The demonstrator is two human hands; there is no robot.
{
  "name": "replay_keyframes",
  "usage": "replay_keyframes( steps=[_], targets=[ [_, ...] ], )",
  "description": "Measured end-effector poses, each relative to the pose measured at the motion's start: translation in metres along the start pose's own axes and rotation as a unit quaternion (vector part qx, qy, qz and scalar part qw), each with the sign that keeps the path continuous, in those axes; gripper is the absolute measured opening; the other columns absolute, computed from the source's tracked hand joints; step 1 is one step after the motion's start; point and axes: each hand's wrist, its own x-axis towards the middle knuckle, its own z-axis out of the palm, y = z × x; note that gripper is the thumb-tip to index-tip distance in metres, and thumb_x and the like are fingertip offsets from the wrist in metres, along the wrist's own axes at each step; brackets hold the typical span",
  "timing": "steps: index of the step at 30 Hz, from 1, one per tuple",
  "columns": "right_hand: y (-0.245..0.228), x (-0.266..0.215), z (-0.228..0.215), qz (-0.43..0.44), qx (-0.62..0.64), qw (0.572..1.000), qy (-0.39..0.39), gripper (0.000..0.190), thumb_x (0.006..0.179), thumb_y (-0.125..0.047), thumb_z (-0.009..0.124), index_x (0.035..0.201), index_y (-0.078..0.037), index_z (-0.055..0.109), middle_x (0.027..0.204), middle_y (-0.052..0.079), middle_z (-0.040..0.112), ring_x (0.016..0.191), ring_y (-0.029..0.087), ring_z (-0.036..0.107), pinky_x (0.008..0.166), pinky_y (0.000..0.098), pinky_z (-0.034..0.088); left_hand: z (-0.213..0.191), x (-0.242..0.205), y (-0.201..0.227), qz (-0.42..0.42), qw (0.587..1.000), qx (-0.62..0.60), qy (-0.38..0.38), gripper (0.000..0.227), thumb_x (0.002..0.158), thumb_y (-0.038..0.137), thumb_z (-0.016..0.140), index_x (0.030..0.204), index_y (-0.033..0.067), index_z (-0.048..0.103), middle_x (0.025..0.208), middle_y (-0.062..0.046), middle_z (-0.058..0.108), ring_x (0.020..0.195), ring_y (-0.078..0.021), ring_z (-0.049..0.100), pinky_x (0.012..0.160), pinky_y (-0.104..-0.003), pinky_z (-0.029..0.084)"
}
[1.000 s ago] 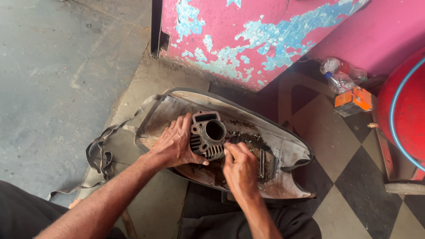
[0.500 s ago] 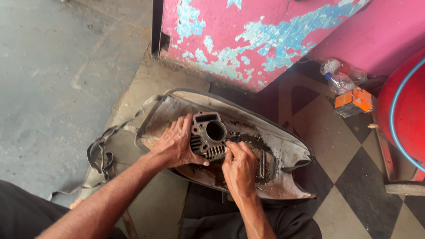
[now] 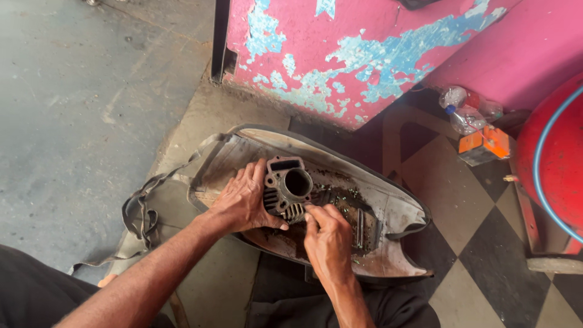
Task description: The person cleans a mechanical engine cylinder by hand using a small piece of material to wipe or scrape surfaces while holding the component steady within a large protective shell.
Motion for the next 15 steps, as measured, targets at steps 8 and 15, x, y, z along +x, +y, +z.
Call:
replay_keyframes(
  steps=[8,15],
  targets=[
    [-0.010,-0.009,0.023,0.092,0.019,0.995,-0.016,0.023,0.090,-0.003,0.068,0.110,-0.004,0.078,0.091,0.009,0.074,0.069,0.018,0.069,0.057,0.0288,0.059,0.001,0.001,-0.002,0.011,1.000,0.001,0.005,0.151,0.044,0.065,0.098,0.149,-0.0083,0.019,0.141,-0.030,0.042,0.134,-0.0465,0.043,0.110,-0.052,0.038],
    [-0.004,-0.016,0.032,0.045,0.048,0.997,0.028,0.020,0.091,-0.008,0.070,0.109,-0.003,0.078,0.090,0.010,0.077,0.067,0.017,0.069,0.059,0.0291,0.057,-0.001,0.000,0.000,0.008,1.000,-0.002,0.005,0.150,0.044,0.064,0.098,0.149,-0.0090,0.019,0.141,-0.030,0.043,0.134,-0.0456,0.044,0.109,-0.051,0.039]
  ],
)
